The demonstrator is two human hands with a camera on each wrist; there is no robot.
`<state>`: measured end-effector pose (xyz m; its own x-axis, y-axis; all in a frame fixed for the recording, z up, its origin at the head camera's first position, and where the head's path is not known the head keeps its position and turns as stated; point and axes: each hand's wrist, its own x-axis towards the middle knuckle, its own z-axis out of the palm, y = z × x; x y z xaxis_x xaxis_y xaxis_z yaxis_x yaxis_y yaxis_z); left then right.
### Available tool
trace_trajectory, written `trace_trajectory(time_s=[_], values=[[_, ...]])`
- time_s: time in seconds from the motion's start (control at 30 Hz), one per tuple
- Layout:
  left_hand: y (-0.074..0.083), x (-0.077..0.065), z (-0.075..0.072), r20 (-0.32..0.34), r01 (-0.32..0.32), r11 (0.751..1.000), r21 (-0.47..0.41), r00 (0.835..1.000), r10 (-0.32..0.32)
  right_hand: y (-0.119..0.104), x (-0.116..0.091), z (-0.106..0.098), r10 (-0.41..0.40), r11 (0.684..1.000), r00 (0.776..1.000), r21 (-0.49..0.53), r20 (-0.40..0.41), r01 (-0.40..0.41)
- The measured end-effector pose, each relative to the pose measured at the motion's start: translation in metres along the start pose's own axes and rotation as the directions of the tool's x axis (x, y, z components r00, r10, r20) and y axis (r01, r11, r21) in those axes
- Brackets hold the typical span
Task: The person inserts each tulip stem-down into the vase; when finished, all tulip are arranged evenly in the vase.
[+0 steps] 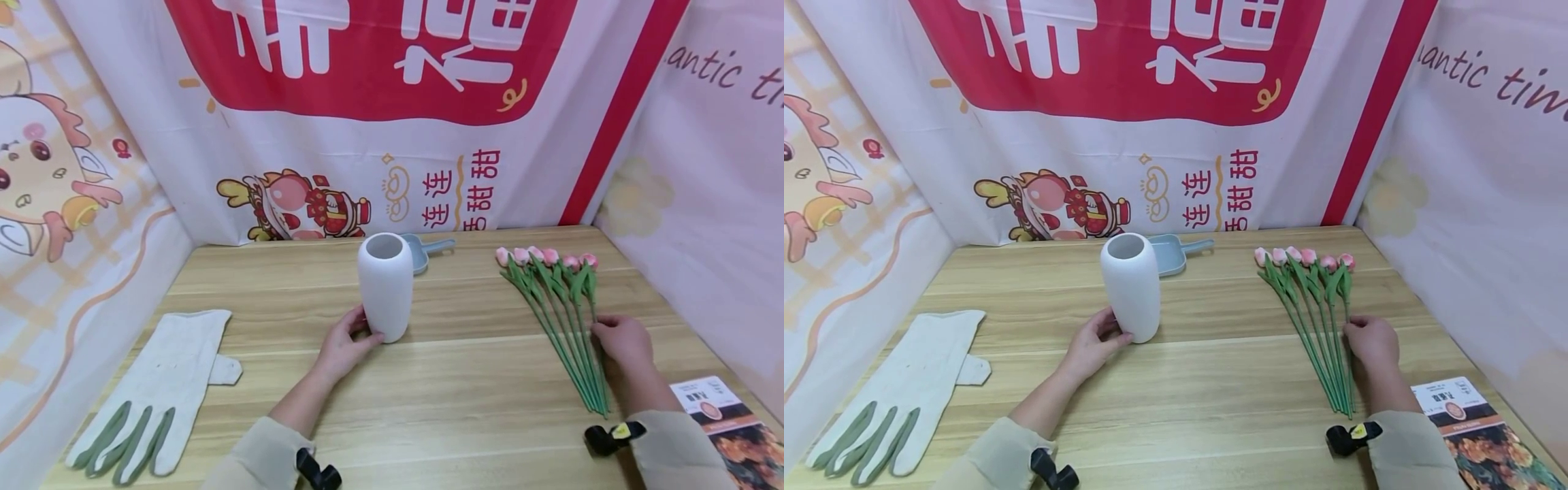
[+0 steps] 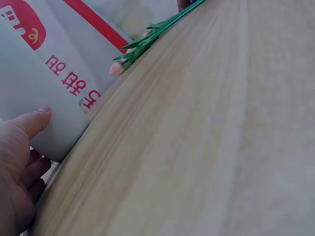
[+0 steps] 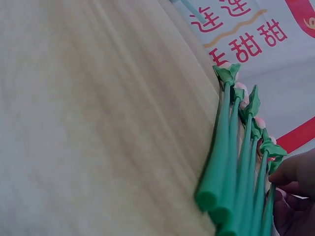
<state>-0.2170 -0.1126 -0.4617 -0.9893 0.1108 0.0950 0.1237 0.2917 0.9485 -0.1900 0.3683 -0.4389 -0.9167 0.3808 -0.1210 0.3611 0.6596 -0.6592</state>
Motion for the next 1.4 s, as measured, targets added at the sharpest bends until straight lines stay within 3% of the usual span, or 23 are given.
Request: trace_trajectory(time_s=[0.23,0.37,0.4,0.47,0.6,0.73,0.83,0.93,1.23,1.4], values=[[0.001,0.0,0.0,0.001,0.005,1.0,0.016,1.0,-0.005,-0.001,0.004,-0.008,0.015,0.997,0.999,0.075,-0.037,-0.012],[0.002,0.0,0.0,0.001,0.008,1.0,0.015,1.0,-0.008,-0.009,0.006,-0.014,0.031,0.959,0.999,0.281,-0.027,-0.022],[0.002,0.0,0.001,0.001,0.007,1.0,0.013,1.0,-0.007,-0.011,0.006,-0.016,0.036,0.936,0.999,0.351,-0.017,-0.028],[0.001,-0.001,0.0,0.0,0.005,1.0,0.013,1.0,-0.005,-0.018,0.004,-0.017,0.047,0.861,0.999,0.507,-0.001,-0.04],[-0.001,-0.003,-0.002,-0.005,0.011,1.0,0.002,1.0,-0.011,-0.034,-0.001,-0.017,0.058,0.672,0.998,0.738,0.026,-0.058],[-0.002,-0.004,-0.002,-0.008,0.012,1.0,-0.01,1.0,-0.012,-0.054,-0.01,-0.013,0.046,0.535,0.998,0.843,0.034,-0.053],[-0.002,-0.005,-0.002,-0.008,0.01,1.0,-0.012,1.0,-0.01,-0.072,-0.017,-0.008,0.038,0.45,0.999,0.892,0.033,-0.047],[-0.002,-0.006,-0.002,-0.01,0.012,1.0,-0.011,1.0,-0.012,-0.092,-0.023,-0.002,0.038,0.395,0.999,0.918,0.02,-0.034],[-0.001,-0.007,-0.001,-0.014,0.007,1.0,-0.009,1.0,-0.007,-0.15,-0.031,0.017,0.018,0.278,1.0,0.96,-0.025,0.02],[-0.002,-0.007,-0.002,-0.013,0.004,1.0,-0.015,1.0,-0.004,-0.18,-0.037,0.025,-0.021,0.189,0.998,0.981,-0.052,0.055]])
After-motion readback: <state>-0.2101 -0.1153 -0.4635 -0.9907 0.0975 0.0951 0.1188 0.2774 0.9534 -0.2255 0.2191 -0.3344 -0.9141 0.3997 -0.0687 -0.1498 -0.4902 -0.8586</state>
